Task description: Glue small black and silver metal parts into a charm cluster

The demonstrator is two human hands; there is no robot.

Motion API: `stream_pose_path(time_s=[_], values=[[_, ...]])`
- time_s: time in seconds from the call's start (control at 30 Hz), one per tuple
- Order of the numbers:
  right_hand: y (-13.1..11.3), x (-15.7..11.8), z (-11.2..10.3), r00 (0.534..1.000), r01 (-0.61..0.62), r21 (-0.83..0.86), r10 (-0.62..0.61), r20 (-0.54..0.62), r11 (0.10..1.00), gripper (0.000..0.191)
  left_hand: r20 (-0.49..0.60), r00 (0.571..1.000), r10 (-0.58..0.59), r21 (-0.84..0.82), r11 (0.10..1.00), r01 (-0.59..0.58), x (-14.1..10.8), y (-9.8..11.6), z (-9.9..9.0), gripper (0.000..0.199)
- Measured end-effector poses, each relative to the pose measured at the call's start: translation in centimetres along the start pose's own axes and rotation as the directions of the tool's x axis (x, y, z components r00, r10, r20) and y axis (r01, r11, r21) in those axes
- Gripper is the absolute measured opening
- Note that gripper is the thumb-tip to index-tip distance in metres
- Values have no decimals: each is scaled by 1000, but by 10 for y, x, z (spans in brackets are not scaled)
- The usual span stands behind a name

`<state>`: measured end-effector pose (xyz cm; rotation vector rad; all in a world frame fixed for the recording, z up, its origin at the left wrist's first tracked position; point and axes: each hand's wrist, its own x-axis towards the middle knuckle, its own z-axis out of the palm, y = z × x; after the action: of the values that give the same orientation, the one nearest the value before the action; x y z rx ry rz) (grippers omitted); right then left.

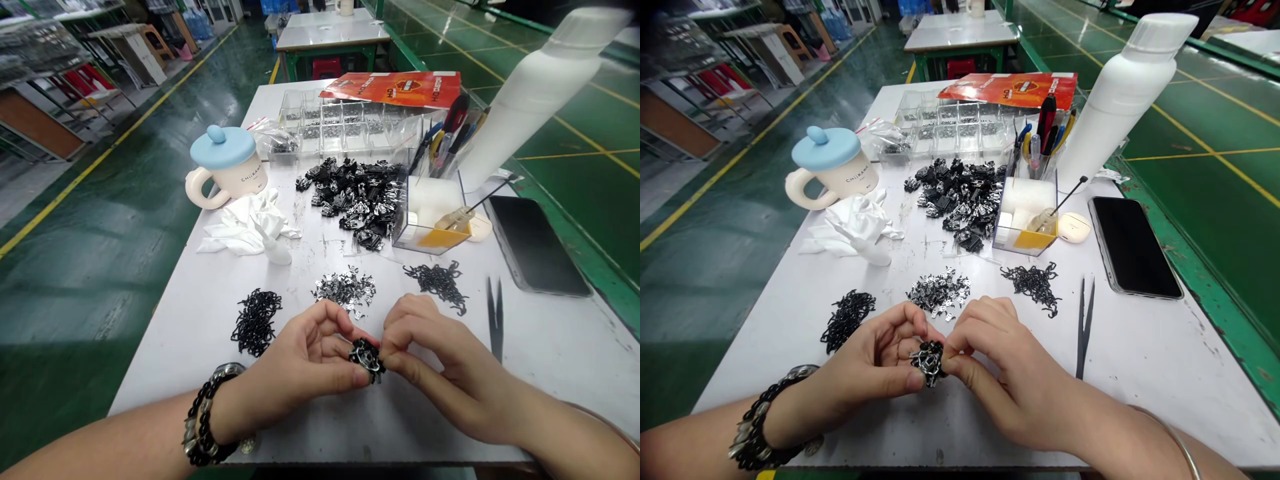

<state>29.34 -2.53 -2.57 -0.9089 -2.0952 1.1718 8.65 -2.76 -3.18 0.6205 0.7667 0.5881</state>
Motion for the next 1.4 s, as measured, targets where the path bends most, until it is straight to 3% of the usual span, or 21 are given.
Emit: stream_pose_path(time_s=[0.47,0.97,1.4], values=[[1,1,1,997,-51,66,54,-58,997,10,-12,1000,10,-1,1000,-10,1,-1,-1,34],[3,-1,2,996,18,35,-14,-86,999,8,20,1000,20,24,1000,-20,0,-1,-1,36],[6,-3,0,974,165,-37,-169,-148,986,15,74,997,35,-23,999,-33,0,-2,-4,36]])
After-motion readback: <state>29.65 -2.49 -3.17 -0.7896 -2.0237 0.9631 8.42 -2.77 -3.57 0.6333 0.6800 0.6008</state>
